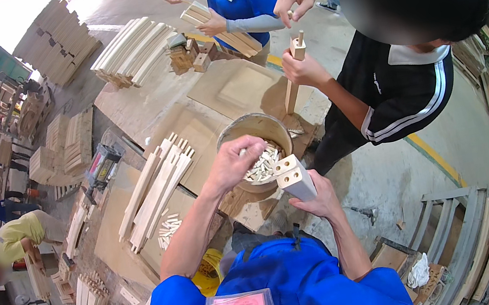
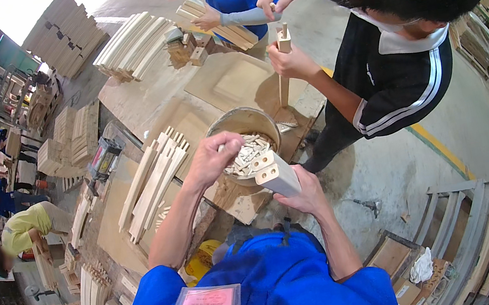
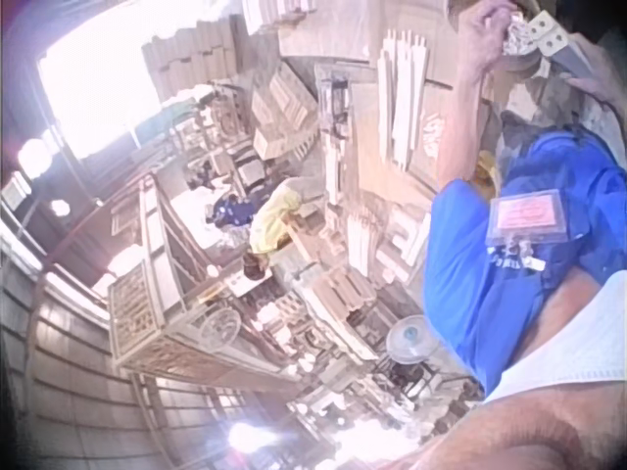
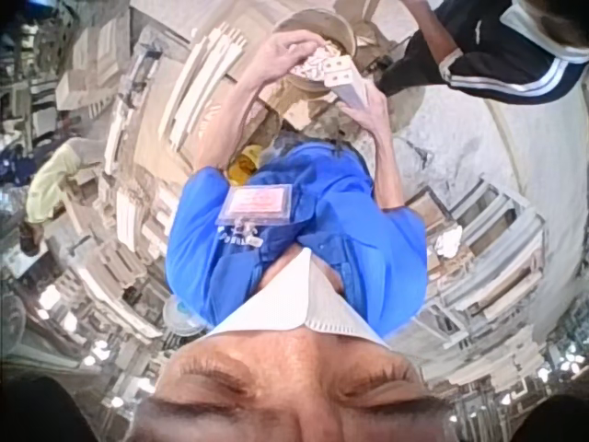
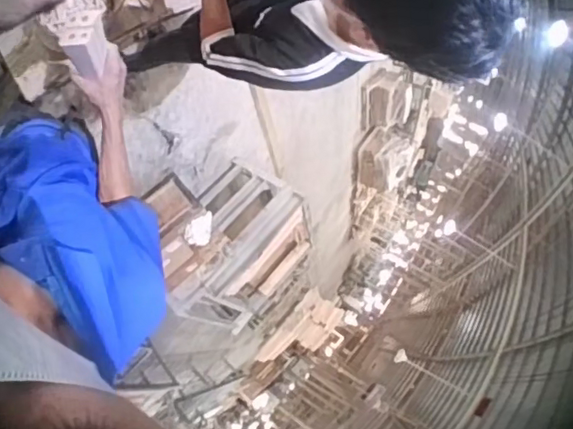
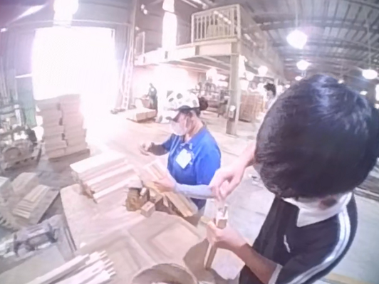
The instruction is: The person inserts small wooden dowels into holes on a wooden block, then places the assembled block on a nearby stack. The person repeats this process with multiple blocks and dowels throughout the clip.
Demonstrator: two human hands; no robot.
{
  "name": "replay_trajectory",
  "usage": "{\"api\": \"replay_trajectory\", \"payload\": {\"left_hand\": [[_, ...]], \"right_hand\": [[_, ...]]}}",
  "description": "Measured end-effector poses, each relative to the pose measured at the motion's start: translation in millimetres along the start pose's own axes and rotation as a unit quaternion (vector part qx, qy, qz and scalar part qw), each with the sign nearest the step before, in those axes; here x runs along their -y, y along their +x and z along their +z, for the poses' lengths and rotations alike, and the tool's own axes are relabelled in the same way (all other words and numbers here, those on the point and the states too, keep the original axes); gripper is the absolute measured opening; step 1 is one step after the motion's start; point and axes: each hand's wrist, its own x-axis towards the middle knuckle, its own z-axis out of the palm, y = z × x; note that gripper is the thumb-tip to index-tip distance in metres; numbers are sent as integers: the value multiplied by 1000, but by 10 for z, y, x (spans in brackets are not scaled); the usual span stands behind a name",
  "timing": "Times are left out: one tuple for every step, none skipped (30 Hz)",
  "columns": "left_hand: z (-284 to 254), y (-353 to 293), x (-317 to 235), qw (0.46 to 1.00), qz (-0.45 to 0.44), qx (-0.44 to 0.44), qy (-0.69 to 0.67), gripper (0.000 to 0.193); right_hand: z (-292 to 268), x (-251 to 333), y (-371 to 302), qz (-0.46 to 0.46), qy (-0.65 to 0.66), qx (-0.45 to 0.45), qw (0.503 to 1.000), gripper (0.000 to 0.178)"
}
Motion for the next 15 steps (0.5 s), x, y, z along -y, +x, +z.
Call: {"api": "replay_trajectory", "payload": {"left_hand": [[43, -63, -103, 999, 31, 23, 37, 21], [35, -131, -226, 995, 42, 43, 77, 19], [39, -141, -219, 990, 87, 36, 105, 19], [64, -137, -206, 982, 131, 29, 132, 18], [74, -141, -191, 972, 175, 22, 159, 17], [69, -143, -165, 972, 169, 32, 162, 16], [61, -154, -153, 972, 162, 34, 167, 15], [65, -150, -160, 972, 155, 40, 171, 13], [69, -150, -169, 972, 148, 46, 175, 12], [83, -188, -182, 956, 168, 42, 238, 12], [117, -248, -259, 935, 189, 39, 298, 11], [131, -272, -295, 910, 208, 37, 357, 11], [118, -243, -274, 920, 208, 41, 331, 10], [102, -224, -256, 929, 207, 40, 305, 10], [90, -215, -251, 937, 207, 39, 279, 10]], "right_hand": [[-9, -12, -9, -3, -4, 1, 1000, 66], [2, -6, 12, -11, -6, 6, 1000, 65], [10, -3, 27, -18, -8, 11, 1000, 64], [17, -3, 39, -21, -4, 16, 1000, 63], [23, 7, 55, -24, -1, 22, 999, 62], [28, 16, 67, -28, 2, 27, 999, 61], [33, 26, 76, -35, -4, 30, 999, 61], [34, 33, 79, -40, -10, 32, 999, 60], [36, 43, 81, -45, -16, 33, 998, 60], [42, 48, 81, -45, -18, 35, 998, 60], [47, 53, 82, -44, -21, 37, 998, 60], [51, 57, 82, -44, -23, 39, 998, 60], [51, 63, 77, -40, -26, 38, 998, 60], [42, 88, 79, -40, -28, 40, 998, 60], [41, 103, 83, -40, -31, 42, 998, 60]]}}
